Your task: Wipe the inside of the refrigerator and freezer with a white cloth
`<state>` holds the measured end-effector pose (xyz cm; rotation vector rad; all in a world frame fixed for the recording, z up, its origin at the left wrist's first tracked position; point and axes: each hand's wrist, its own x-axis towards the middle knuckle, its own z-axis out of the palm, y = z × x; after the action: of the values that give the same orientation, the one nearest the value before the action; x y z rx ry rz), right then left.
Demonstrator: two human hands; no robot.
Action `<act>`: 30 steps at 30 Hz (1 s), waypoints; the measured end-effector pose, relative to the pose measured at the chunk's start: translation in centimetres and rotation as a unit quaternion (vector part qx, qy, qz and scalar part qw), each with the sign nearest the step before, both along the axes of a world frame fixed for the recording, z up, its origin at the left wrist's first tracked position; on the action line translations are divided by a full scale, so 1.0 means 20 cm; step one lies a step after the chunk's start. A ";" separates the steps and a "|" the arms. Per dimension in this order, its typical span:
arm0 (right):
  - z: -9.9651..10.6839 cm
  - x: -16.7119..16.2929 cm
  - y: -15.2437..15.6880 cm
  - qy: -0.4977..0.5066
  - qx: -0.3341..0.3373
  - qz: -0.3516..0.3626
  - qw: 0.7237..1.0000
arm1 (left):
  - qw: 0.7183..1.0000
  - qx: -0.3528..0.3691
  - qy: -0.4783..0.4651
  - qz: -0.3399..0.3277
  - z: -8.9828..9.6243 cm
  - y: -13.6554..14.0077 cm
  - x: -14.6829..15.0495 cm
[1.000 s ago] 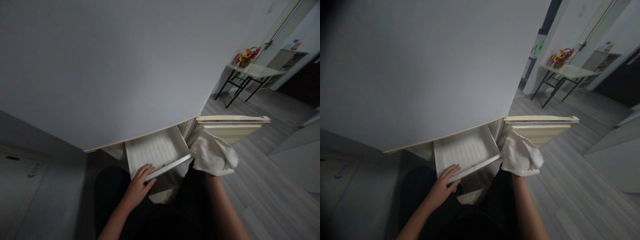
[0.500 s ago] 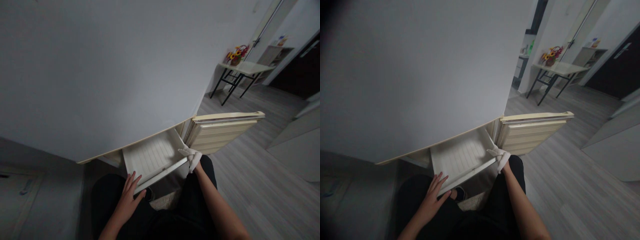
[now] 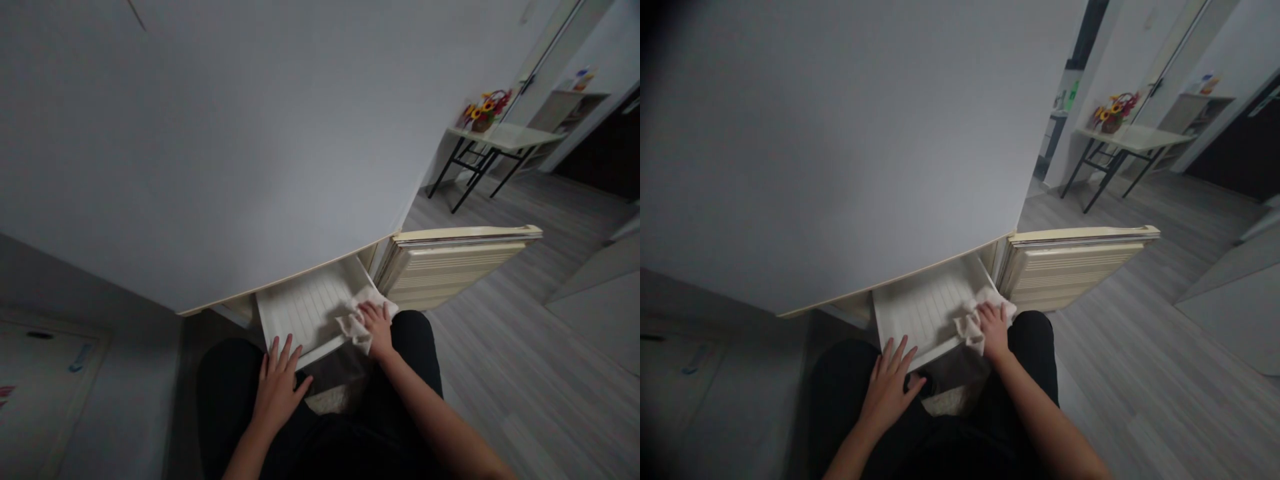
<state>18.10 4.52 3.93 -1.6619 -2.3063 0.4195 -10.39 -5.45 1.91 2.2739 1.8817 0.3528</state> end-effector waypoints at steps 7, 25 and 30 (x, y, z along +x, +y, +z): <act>0.03 -0.64 -0.17 -0.053 -0.055 0.177 0.981 | 1.000 0.018 -0.009 0.022 -0.02 -0.02 0.02; -0.06 0.25 0.07 0.001 0.076 -0.006 0.997 | 0.987 0.013 -0.128 0.098 -0.11 -0.14 -0.08; -0.03 0.05 0.13 -0.082 -0.038 0.023 0.996 | 0.988 -0.004 -0.122 0.096 -0.09 -0.13 -0.08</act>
<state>19.10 7.17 3.41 -1.7421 -2.4790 0.3971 -11.97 -8.08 0.11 1.9457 1.9693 0.6161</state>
